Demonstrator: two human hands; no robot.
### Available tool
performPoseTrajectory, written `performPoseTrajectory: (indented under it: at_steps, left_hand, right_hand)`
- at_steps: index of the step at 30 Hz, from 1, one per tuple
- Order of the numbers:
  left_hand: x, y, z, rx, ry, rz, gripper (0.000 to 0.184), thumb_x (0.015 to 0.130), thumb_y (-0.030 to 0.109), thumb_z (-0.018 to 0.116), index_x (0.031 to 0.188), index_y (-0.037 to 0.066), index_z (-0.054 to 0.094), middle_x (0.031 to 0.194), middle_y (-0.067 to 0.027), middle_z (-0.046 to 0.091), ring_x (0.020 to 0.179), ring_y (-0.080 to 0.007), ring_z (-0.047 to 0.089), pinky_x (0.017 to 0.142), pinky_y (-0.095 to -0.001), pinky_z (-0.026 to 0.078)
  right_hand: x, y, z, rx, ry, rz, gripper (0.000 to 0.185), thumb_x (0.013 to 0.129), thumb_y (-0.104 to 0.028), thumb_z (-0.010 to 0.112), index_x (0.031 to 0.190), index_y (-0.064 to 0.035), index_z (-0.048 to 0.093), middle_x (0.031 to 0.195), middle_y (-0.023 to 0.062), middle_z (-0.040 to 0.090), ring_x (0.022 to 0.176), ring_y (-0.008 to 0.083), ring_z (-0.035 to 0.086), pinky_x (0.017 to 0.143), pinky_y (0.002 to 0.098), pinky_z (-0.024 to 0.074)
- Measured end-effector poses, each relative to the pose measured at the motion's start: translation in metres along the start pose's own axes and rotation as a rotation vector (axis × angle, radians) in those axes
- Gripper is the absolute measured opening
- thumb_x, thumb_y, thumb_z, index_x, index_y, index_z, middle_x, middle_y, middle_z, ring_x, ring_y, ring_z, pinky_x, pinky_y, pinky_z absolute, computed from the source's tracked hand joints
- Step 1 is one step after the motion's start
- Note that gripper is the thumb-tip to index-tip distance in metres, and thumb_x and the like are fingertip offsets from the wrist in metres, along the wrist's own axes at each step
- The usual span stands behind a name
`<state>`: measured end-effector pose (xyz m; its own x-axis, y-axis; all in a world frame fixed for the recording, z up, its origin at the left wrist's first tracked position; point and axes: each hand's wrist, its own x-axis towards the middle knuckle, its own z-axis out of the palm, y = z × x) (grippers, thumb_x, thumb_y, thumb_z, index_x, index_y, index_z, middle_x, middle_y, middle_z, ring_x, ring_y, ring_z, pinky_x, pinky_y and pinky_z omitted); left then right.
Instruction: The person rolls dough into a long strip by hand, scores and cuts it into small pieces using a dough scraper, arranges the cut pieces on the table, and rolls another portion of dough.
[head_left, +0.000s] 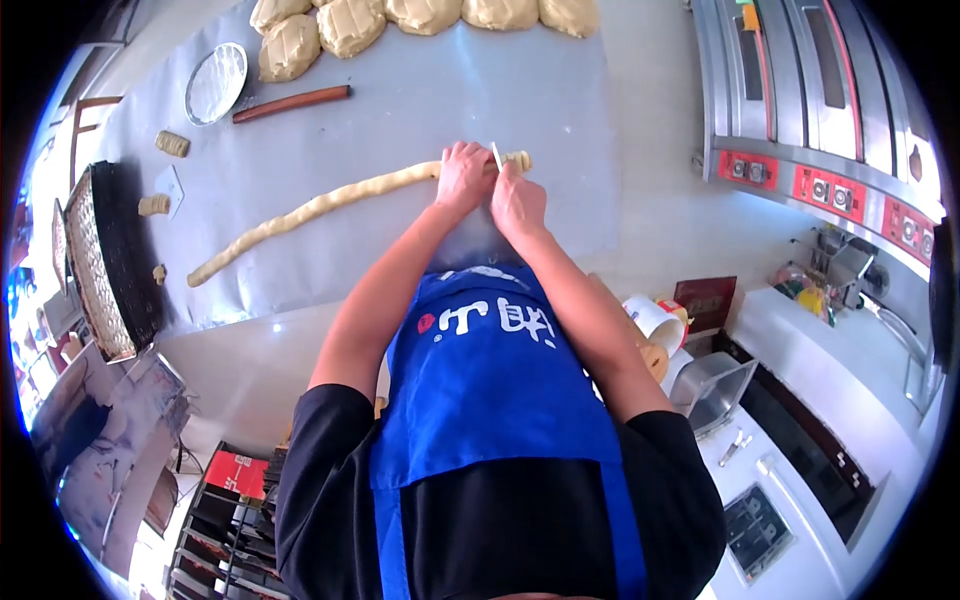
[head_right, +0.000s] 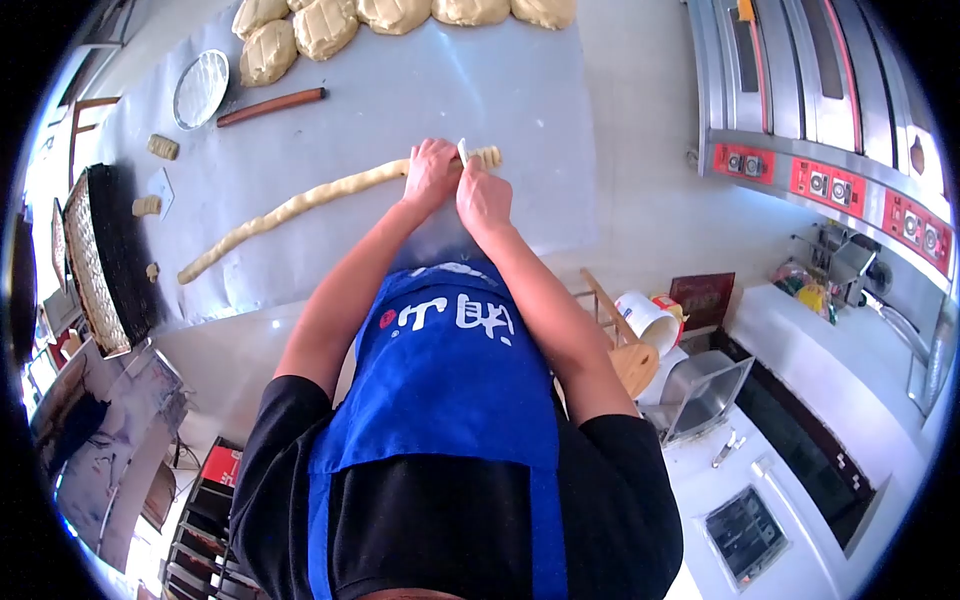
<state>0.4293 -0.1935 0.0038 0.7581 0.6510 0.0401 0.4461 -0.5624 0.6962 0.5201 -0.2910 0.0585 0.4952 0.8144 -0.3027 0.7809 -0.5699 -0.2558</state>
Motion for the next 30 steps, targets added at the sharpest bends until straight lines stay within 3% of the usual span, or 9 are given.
performPoseTrajectory:
  at_steps: [4, 6, 11, 15, 18, 20, 23, 25, 30]
  left_hand:
    - [-0.002, -0.001, -0.004, -0.128, 0.111, 0.036, 0.022, 0.082, 0.023, 0.077, 0.099, 0.009, 0.072, 0.105, -0.0095, 0.07, 0.108, -0.0328, 0.06, 0.096, -0.0466, 0.044]
    - [-0.007, -0.002, -0.01, 0.02, 0.036, -0.023, 0.024, 0.082, 0.024, 0.077, 0.099, 0.008, 0.072, 0.105, -0.0096, 0.07, 0.108, -0.0326, 0.06, 0.097, -0.0469, 0.044]
    - [-0.008, -0.004, -0.008, -0.017, 0.047, -0.013, 0.019, 0.082, 0.022, 0.076, 0.096, 0.01, 0.072, 0.105, -0.0083, 0.07, 0.108, -0.0324, 0.06, 0.097, -0.0457, 0.043]
    - [-0.007, -0.007, -0.011, 0.006, 0.002, -0.006, 0.019, 0.082, 0.019, 0.074, 0.1, 0.011, 0.074, 0.107, -0.0063, 0.071, 0.11, -0.0311, 0.06, 0.098, -0.0458, 0.043]
    - [-0.01, -0.01, -0.015, -0.105, 0.138, 0.005, 0.019, 0.082, 0.019, 0.073, 0.1, 0.012, 0.074, 0.106, -0.0064, 0.07, 0.109, -0.0312, 0.059, 0.098, -0.0458, 0.043]
    - [-0.013, -0.014, -0.022, 0.027, 0.007, -0.028, 0.02, 0.084, 0.022, 0.075, 0.101, 0.012, 0.073, 0.107, -0.0079, 0.069, 0.11, -0.0322, 0.06, 0.097, -0.0459, 0.044]
    - [-0.014, -0.014, -0.025, -0.002, 0.015, -0.003, 0.02, 0.084, 0.023, 0.075, 0.101, 0.013, 0.073, 0.107, -0.0079, 0.068, 0.111, -0.0326, 0.059, 0.097, -0.0458, 0.044]
    - [-0.014, -0.012, -0.025, 0.013, 0.007, -0.005, 0.019, 0.084, 0.022, 0.075, 0.101, 0.013, 0.073, 0.107, -0.0079, 0.068, 0.111, -0.0328, 0.059, 0.097, -0.0459, 0.044]
    - [-0.01, -0.023, -0.022, 0.037, 0.0, -0.006, 0.02, 0.083, 0.022, 0.075, 0.101, 0.013, 0.072, 0.107, -0.0082, 0.069, 0.111, -0.0326, 0.059, 0.098, -0.0468, 0.044]
  right_hand:
    - [-0.002, 0.015, -0.013, 0.071, 0.02, 0.039, 0.024, 0.103, -0.021, 0.055, 0.113, 0.0002, 0.06, 0.08, 0.0244, 0.074, 0.075, 0.0425, 0.075, 0.066, 0.0523, 0.0588]
    - [-0.011, 0.017, -0.022, 0.132, 0.089, -0.019, 0.027, 0.105, -0.023, 0.054, 0.114, 0.0009, 0.061, 0.08, 0.0244, 0.074, 0.075, 0.042, 0.075, 0.067, 0.0522, 0.0588]
    - [-0.004, -0.005, -0.025, -0.042, -0.024, -0.11, 0.015, 0.095, -0.014, 0.062, 0.102, -0.0009, 0.062, 0.075, 0.0219, 0.073, 0.072, 0.0399, 0.076, 0.064, 0.0496, 0.0602]
    - [-0.001, -0.005, 0.005, 0.087, 0.116, -0.05, 0.018, 0.098, -0.014, 0.06, 0.108, 0.0011, 0.062, 0.078, 0.0238, 0.073, 0.071, 0.0424, 0.074, 0.062, 0.0517, 0.0577]
    - [-0.005, 0.004, -0.004, 0.146, 0.099, -0.013, 0.024, 0.1, -0.017, 0.06, 0.112, 0.0034, 0.061, 0.078, 0.0238, 0.073, 0.07, 0.0433, 0.073, 0.061, 0.0512, 0.0574]
    - [-0.012, 0.003, -0.012, 0.152, 0.152, -0.032, 0.03, 0.101, -0.02, 0.06, 0.117, 0.0054, 0.061, 0.078, 0.024, 0.073, 0.07, 0.0435, 0.073, 0.062, 0.0516, 0.0574]
    - [-0.019, -0.01, -0.023, 0.15, 0.087, -0.026, 0.026, 0.102, -0.019, 0.057, 0.114, 0.0036, 0.06, 0.078, 0.0238, 0.074, 0.069, 0.0433, 0.073, 0.063, 0.0518, 0.0576]
    - [-0.01, -0.019, -0.015, 0.014, 0.017, -0.059, 0.014, 0.098, -0.014, 0.059, 0.102, -0.0009, 0.06, 0.075, 0.0232, 0.073, 0.07, 0.0418, 0.074, 0.061, 0.0503, 0.0582]
    - [-0.002, -0.017, 0.006, 0.048, 0.068, -0.014, 0.02, 0.101, -0.019, 0.057, 0.108, 0.0002, 0.059, 0.075, 0.0242, 0.072, 0.072, 0.0439, 0.073, 0.064, 0.0526, 0.0575]
